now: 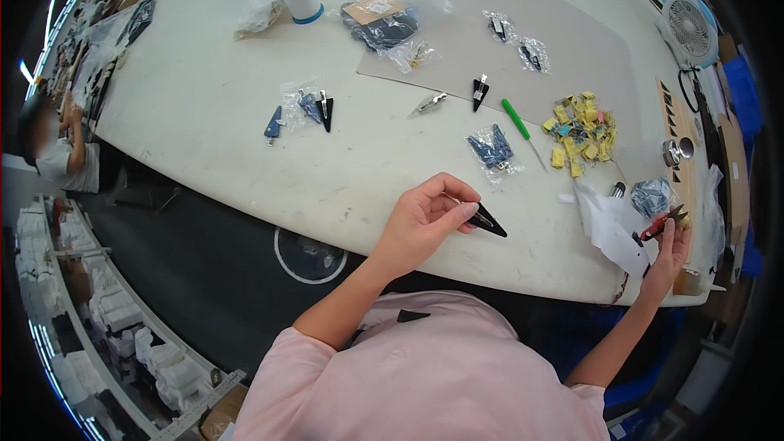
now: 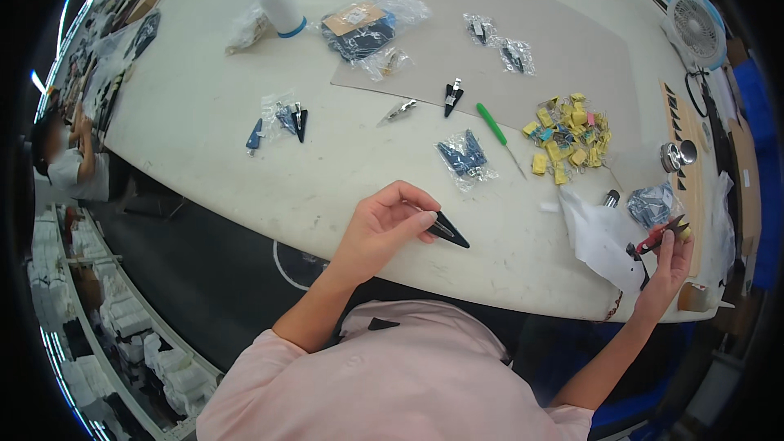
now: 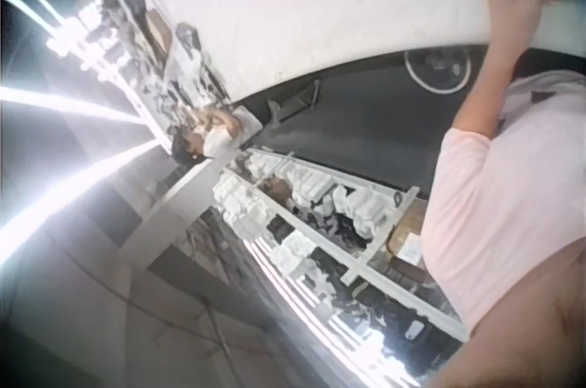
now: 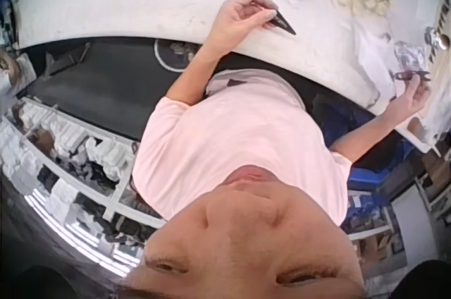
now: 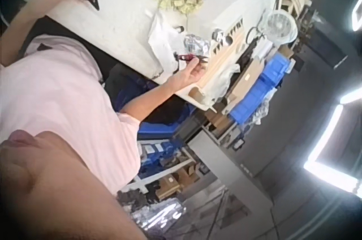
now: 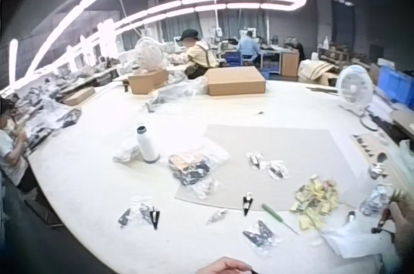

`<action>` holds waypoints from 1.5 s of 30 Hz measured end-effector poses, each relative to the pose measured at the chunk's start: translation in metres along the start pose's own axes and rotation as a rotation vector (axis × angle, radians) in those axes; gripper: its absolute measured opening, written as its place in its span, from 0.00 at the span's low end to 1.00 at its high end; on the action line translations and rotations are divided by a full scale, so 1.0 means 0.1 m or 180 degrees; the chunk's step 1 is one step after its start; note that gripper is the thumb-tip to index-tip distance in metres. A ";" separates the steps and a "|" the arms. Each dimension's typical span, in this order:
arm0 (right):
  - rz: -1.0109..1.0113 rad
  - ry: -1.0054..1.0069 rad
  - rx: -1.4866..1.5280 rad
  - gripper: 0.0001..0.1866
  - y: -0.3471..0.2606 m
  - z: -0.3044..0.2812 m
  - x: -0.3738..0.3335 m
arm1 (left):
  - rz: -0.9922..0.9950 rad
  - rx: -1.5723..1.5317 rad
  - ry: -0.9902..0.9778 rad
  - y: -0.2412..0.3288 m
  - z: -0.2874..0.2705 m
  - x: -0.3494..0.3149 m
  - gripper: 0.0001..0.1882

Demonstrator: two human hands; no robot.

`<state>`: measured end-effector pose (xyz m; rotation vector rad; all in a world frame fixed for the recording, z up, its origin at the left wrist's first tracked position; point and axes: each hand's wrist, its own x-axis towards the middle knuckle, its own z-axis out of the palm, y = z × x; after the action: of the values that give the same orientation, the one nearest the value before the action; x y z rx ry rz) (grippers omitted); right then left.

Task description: Assembling small hardware and leather/felt components using adhesive and pliers.

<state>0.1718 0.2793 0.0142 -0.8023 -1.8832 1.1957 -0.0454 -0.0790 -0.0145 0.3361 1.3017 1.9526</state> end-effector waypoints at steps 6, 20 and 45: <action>-0.0054 0.0757 -0.0325 0.16 -0.09 -0.74 0.07 | -0.0062 0.0320 0.0022 -0.05 0.01 -0.02 0.09; -0.0320 -0.1722 -0.0497 0.08 -0.70 1.08 -0.91 | 0.0337 0.0828 -0.0056 -0.10 0.41 -0.01 0.07; 0.1079 -0.2539 0.0528 0.09 -0.70 1.55 -0.95 | -0.0048 -0.0264 0.0564 -0.09 0.37 -0.03 0.07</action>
<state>0.0824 0.1065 0.0105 -0.6071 -2.2611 2.0817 -0.0176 -0.0548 -0.0056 0.1140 1.3245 2.0541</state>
